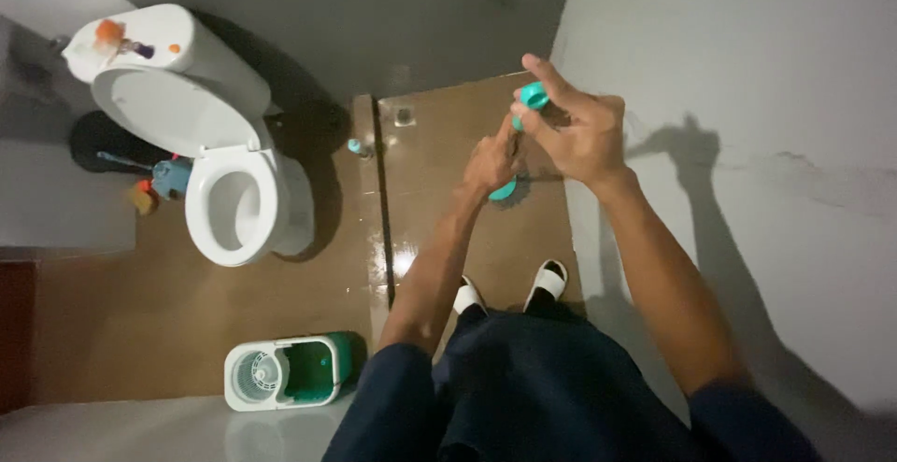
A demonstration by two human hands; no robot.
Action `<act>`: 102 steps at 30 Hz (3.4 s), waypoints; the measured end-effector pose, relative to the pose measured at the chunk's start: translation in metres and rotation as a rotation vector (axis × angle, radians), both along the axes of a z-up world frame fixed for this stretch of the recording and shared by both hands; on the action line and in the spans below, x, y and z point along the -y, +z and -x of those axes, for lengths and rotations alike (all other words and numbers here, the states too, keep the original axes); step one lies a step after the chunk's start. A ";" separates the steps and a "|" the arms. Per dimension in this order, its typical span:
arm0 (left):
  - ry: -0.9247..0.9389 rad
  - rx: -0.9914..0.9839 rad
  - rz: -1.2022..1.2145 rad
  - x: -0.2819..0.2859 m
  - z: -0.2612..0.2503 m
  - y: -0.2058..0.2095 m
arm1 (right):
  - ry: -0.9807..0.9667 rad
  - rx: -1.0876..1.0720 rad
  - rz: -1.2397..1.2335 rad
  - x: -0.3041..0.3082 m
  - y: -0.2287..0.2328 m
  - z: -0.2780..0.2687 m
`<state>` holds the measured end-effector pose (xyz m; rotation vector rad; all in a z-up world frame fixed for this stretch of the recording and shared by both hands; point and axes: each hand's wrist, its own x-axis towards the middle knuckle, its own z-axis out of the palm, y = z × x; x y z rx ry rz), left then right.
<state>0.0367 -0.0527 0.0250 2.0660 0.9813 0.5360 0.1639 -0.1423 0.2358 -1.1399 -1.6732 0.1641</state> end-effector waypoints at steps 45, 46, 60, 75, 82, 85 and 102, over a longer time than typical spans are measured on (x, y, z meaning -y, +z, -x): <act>0.051 0.085 -0.032 0.074 0.112 -0.008 | 0.277 -0.164 0.140 0.074 0.008 0.076; 0.042 0.085 -0.030 0.085 0.095 0.000 | 0.268 -0.164 0.141 0.082 0.007 0.060; -0.123 0.121 0.083 0.154 -0.092 -0.004 | -0.074 0.007 0.116 0.169 0.010 -0.078; -0.047 0.039 -0.094 0.152 0.025 0.013 | 0.046 0.009 0.043 0.161 0.029 0.023; 0.049 -0.137 -0.121 0.135 0.157 -0.001 | 0.143 -0.016 0.116 0.131 0.022 0.127; 0.081 -0.064 -0.140 0.128 0.220 -0.017 | 0.239 0.014 0.065 0.117 0.010 0.174; 0.068 0.130 0.084 0.118 0.323 -0.036 | 0.469 -0.257 0.088 0.087 -0.028 0.262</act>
